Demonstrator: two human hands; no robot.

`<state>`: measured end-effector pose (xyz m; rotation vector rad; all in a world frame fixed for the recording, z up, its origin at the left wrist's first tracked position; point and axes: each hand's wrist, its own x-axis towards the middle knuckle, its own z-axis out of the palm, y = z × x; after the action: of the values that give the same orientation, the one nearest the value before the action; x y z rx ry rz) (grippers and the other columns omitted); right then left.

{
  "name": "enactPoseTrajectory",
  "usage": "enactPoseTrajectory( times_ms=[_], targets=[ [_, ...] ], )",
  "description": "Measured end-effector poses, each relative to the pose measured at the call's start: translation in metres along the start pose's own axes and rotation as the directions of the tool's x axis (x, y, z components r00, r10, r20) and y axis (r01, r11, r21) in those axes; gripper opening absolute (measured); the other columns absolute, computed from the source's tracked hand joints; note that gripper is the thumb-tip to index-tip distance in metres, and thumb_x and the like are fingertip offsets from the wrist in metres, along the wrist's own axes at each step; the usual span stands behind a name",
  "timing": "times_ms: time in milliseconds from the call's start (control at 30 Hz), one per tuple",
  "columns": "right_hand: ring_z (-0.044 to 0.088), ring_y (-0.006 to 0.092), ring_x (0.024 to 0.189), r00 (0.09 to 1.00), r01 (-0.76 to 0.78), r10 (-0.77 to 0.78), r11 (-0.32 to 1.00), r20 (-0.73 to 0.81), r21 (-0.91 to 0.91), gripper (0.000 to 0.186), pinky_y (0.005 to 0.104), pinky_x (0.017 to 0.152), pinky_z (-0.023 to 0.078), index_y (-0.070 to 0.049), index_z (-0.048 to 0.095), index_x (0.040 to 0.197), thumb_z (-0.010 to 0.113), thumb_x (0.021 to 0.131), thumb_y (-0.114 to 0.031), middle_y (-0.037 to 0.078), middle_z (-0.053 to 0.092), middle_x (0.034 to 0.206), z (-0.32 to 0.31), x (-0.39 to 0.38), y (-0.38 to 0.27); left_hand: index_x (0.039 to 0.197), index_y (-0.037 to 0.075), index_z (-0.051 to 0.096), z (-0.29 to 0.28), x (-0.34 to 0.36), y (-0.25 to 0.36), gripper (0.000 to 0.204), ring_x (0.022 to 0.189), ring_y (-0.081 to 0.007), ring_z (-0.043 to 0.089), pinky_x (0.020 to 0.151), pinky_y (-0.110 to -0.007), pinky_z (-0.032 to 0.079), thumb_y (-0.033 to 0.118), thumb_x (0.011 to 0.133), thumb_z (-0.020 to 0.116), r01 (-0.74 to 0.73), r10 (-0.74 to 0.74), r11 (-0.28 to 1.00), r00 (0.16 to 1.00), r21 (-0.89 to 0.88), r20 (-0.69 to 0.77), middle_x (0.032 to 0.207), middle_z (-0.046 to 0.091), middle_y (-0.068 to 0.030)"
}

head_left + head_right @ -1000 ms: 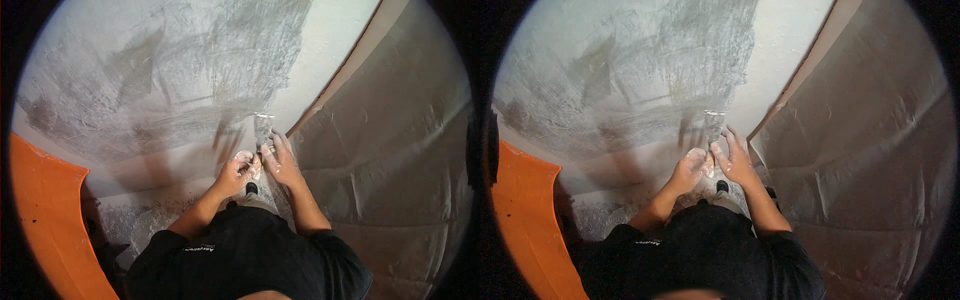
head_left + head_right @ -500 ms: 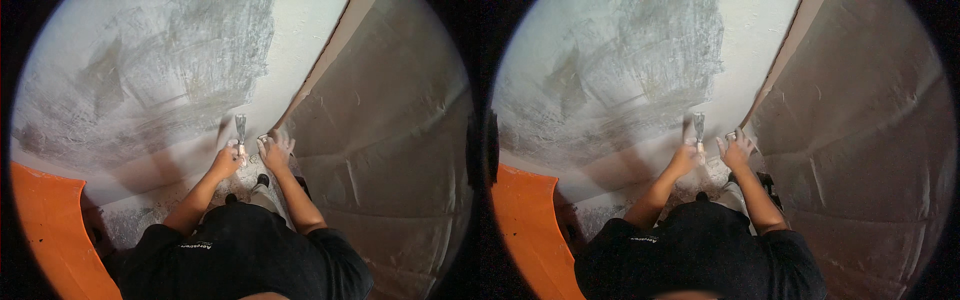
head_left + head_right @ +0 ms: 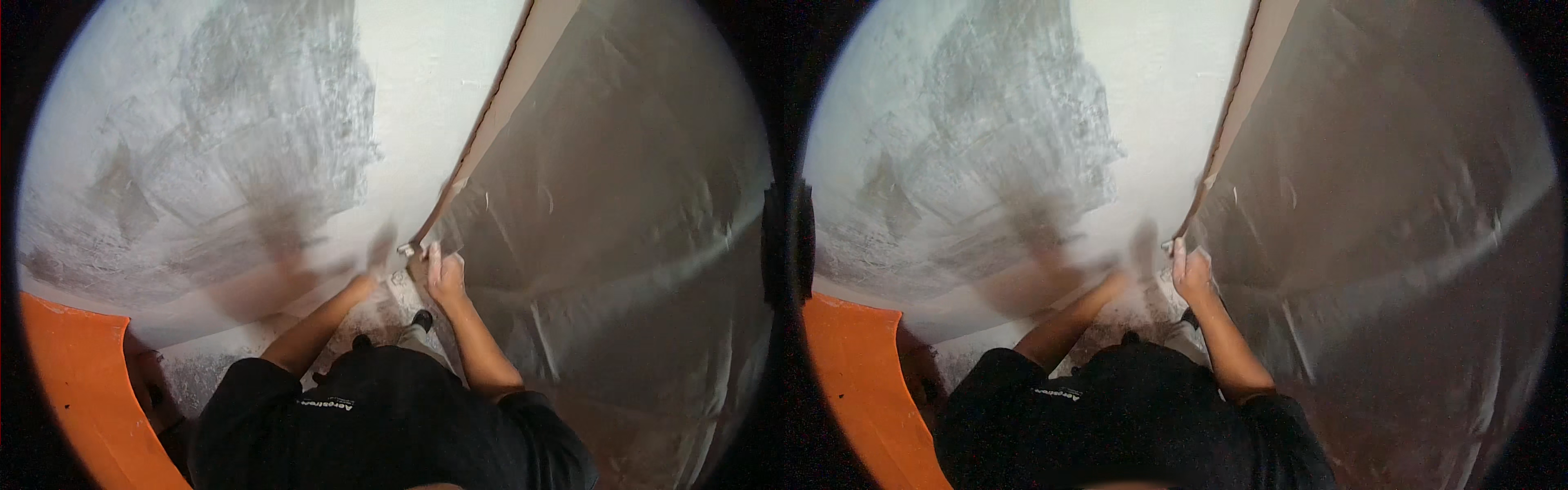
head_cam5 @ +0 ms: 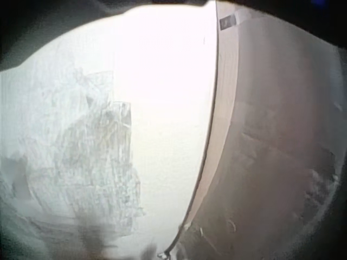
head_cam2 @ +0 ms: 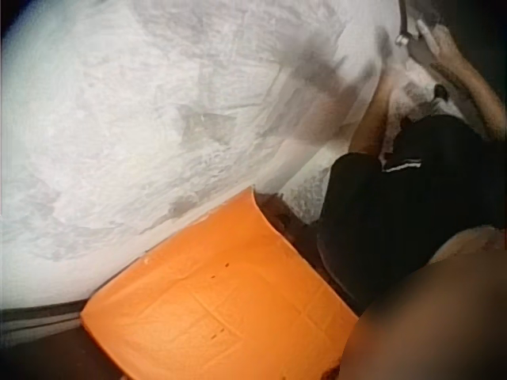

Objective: The person smooths and scrapes plaster or wall filler on a damaged wall surface using a putty knife.

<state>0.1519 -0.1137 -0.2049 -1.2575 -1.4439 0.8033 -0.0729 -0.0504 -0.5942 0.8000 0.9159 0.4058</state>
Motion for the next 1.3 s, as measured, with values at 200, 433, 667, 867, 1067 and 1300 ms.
enactPoseTrajectory(
  times_ms=[200,433,667,867,1067,1300],
  targets=[
    [0.062,0.0445,0.076,0.993,0.074,-0.056,0.979,0.102,-0.189,0.028,0.0487,0.067,0.046,0.0,0.053,0.093,0.054,0.095,-0.028,0.025,0.057,0.075,-0.049,0.042,-0.005,0.116,-0.001,0.056,0.203,-0.124,0.237,0.029,0.101,-0.028,0.063,0.088,-0.04,0.05,0.016,0.095,0.047,-0.334,0.391,0.484,0.909,0.809,0.142,0.109,0.064,-0.0203],
    [0.053,0.0176,0.058,0.97,-0.028,0.024,1.0,0.242,0.014,0.023,0.0314,0.055,0.044,0.001,0.061,0.087,0.061,0.095,-0.021,0.008,0.055,0.062,-0.034,0.086,-0.056,0.112,0.0,0.057,0.233,-0.17,0.322,0.025,0.088,-0.0139,0.058,0.079,-0.03,0.047,0.019,0.1,0.045,-0.837,0.958,0.272,0.188,0.475,-0.217,0.096,0.061,-0.0059],
    [0.05,0.0077,0.061,0.954,-0.122,0.017,0.933,0.299,0.338,0.02,0.0267,0.055,0.042,0.0,0.06,0.092,0.053,0.1,-0.017,0.002,0.057,0.071,-0.018,0.088,-0.073,0.095,-0.001,0.062,0.23,-0.209,0.372,0.012,0.069,-0.0118,0.057,0.064,-0.027,0.048,0.005,0.095,0.052,-0.713,0.866,0.496,0.367,0.495,-0.34,0.081,0.062,-0.0042],
    [0.045,0.0067,0.063,0.988,-0.07,-0.017,0.841,0.156,0.537,0.021,0.0252,0.056,0.039,-0.001,0.054,0.089,0.047,0.102,-0.016,-0.001,0.05,0.069,0.004,0.106,-0.094,0.097,-0.003,0.063,0.233,-0.226,0.407,0.011,0.079,-0.0219,0.067,0.075,-0.028,0.052,0.006,0.092,0.058,-0.677,0.999,0.007,-0.021,0.736,-0.029,0.09,0.068,-0.0137],
    [0.044,0.0038,0.07,0.99,-0.029,-0.064,0.778,0.125,0.628,0.017,0.0206,0.061,0.038,-0.001,0.056,0.091,0.047,0.101,-0.012,-0.002,0.051,0.076,0.016,0.13,-0.108,0.096,-0.003,0.063,0.232,-0.241,0.439,0.023,0.068,-0.0168,0.062,0.065,-0.031,0.05,0.016,0.099,0.05,-0.732,0.845,0.534,0.458,0.423,-0.275,0.079,0.066,-0.0107],
    [0.047,0.0025,0.065,0.96,0.175,-0.26,0.846,0.102,0.504,0.02,0.0188,0.057,0.039,0.005,0.058,0.108,0.048,0.101,-0.011,0.0,0.057,0.079,0.02,0.151,-0.118,0.113,-0.008,0.06,0.208,-0.239,0.454,0.03,0.09,-0.0173,0.064,0.083,-0.031,0.051,0.013,0.101,0.042,-0.652,0.832,0.516,0.536,0.555,-0.144,0.102,0.067,-0.0159]
  ],
)
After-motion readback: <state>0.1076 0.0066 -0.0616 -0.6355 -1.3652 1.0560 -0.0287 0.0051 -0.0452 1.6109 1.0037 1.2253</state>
